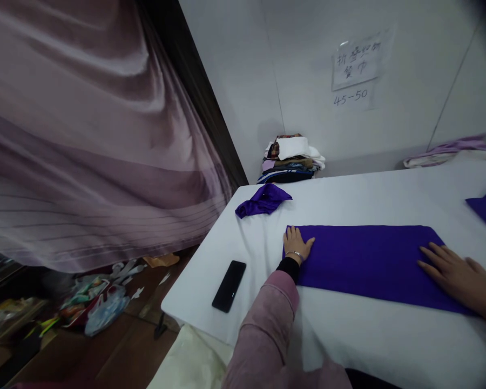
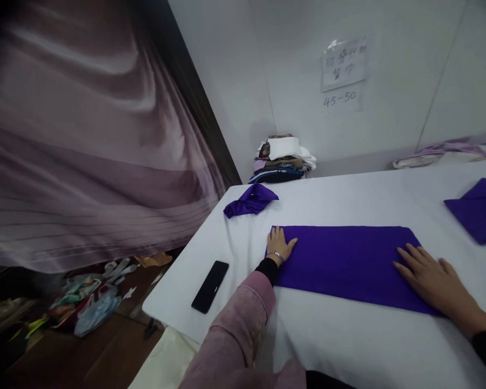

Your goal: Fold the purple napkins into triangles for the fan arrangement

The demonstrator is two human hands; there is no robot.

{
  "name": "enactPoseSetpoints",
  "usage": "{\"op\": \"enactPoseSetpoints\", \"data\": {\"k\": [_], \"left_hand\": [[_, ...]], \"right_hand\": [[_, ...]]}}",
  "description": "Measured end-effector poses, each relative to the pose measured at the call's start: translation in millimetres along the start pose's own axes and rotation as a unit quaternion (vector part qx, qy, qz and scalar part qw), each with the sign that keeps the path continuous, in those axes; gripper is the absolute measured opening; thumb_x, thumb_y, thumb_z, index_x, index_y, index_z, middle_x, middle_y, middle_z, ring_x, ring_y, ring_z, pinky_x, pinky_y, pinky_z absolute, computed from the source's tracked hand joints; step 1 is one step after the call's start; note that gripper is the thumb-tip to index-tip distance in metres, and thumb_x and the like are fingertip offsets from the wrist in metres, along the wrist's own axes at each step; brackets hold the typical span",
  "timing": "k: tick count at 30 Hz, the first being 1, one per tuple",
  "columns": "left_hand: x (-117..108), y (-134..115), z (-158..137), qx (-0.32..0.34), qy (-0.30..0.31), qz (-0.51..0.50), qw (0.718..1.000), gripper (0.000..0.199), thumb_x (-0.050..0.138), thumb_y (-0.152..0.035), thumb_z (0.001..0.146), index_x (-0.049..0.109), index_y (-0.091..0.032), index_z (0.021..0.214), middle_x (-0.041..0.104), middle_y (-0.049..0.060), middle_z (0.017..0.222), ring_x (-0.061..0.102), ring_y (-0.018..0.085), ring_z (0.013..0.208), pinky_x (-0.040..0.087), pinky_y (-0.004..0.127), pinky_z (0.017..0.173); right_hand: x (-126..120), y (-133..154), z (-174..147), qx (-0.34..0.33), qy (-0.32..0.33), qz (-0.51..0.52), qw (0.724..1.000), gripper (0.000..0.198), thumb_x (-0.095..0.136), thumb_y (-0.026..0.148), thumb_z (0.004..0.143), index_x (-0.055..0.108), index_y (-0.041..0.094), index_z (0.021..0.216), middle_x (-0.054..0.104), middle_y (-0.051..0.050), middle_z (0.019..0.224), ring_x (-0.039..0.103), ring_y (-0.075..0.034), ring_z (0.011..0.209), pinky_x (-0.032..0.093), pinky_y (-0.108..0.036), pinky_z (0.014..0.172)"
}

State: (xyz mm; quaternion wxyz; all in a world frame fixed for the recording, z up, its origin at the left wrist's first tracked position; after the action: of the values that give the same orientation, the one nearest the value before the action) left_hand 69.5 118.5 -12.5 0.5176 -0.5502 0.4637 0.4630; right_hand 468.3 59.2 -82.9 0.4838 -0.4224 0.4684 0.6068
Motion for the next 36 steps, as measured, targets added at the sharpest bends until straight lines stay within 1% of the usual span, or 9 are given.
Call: {"op": "enactPoseSetpoints", "data": {"k": [4,9,10,13,18,21,24,32,36], "left_hand": [[-5,9,-1,-0.031,0.001,0.023,0.999,0.077,0.021,-0.063,0.087,0.03,-0.01,0.142,0.023,0.015,0.151,0.017,0.027,0.14,0.016,0.042,0.113],[-7,11,4,-0.026,0.002,0.059,0.998,0.076,0.021,-0.06,0.089,0.03,-0.007,0.142,0.023,0.015,0.151,0.018,0.028,0.14,0.017,0.042,0.113],[-7,11,6,-0.027,0.0,0.064,0.998,0.075,0.021,-0.06,0.089,0.031,-0.008,0.142,0.023,0.015,0.151,0.018,0.028,0.14,0.018,0.042,0.112],[-7,11,8,-0.024,-0.009,0.08,0.996,0.074,0.022,-0.059,0.089,0.032,-0.007,0.141,0.025,0.015,0.151,0.019,0.029,0.139,0.019,0.042,0.112],[-7,12,9,-0.023,-0.006,0.088,0.996,0.073,0.022,-0.059,0.089,0.031,-0.008,0.141,0.025,0.014,0.151,0.019,0.028,0.139,0.019,0.043,0.112],[-9,13,9,-0.011,-0.004,0.084,0.996,0.07,0.022,-0.056,0.09,0.03,-0.01,0.143,0.022,0.011,0.152,0.016,0.027,0.14,0.019,0.045,0.112],[-10,12,8,0.001,0.0,0.077,0.997,0.068,0.02,-0.054,0.091,0.028,-0.011,0.143,0.02,0.009,0.153,0.012,0.026,0.141,0.018,0.048,0.112],[-10,13,9,0.005,0.017,0.063,0.998,0.067,0.019,-0.054,0.091,0.027,-0.013,0.144,0.019,0.008,0.154,0.009,0.026,0.142,0.015,0.053,0.112],[-10,14,9,0.014,0.018,0.061,0.998,0.067,0.021,-0.054,0.091,0.027,-0.014,0.144,0.018,0.008,0.154,0.007,0.026,0.142,0.014,0.055,0.111]], "right_hand": [[-11,9,0,-0.012,0.043,-0.01,0.999,0.059,0.021,0.045,0.086,0.056,0.018,0.126,0.041,-0.017,0.142,0.029,-0.03,0.134,0.025,-0.051,0.103],[-40,34,10,0.054,0.091,0.015,0.994,0.064,0.029,0.055,0.086,0.047,0.017,0.134,0.036,-0.017,0.145,0.027,-0.032,0.135,0.024,-0.054,0.105],[-45,45,15,0.058,0.079,0.015,0.995,0.066,0.031,0.056,0.085,0.046,0.016,0.136,0.035,-0.017,0.146,0.026,-0.034,0.135,0.021,-0.057,0.106],[-55,98,33,-0.022,0.067,0.054,0.996,0.07,0.028,0.059,0.087,0.038,0.015,0.141,0.028,-0.015,0.15,0.02,-0.031,0.138,0.015,-0.055,0.109],[-46,196,67,-0.121,0.089,0.13,0.98,0.076,0.024,0.063,0.088,0.03,0.013,0.144,0.025,-0.016,0.15,0.017,-0.031,0.138,0.012,-0.053,0.11],[-33,216,81,-0.128,0.098,0.133,0.978,0.077,0.021,0.065,0.087,0.028,0.014,0.145,0.024,-0.015,0.151,0.016,-0.03,0.139,0.012,-0.052,0.11],[-25,199,86,-0.094,0.109,0.112,0.983,0.081,0.021,0.066,0.087,0.03,0.009,0.143,0.025,-0.018,0.15,0.017,-0.031,0.138,0.011,-0.051,0.11],[-33,81,67,0.069,0.077,0.025,0.994,0.076,0.021,0.063,0.088,0.032,0.012,0.143,0.026,-0.014,0.15,0.018,-0.027,0.139,0.014,-0.05,0.11],[-36,43,55,0.138,0.052,-0.006,0.989,0.073,0.022,0.06,0.089,0.033,0.01,0.142,0.025,-0.014,0.151,0.018,-0.029,0.138,0.014,-0.053,0.109]]}}
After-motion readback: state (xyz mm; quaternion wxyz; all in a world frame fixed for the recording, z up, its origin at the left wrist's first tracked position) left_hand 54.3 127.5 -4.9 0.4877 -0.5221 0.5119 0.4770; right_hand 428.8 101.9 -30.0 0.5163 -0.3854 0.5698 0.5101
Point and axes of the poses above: each hand's wrist, its own z-axis towards the middle knuckle, its own x-axis out of the palm, y = z × x, the point moved 1 cm from there along z, towards the middle knuckle
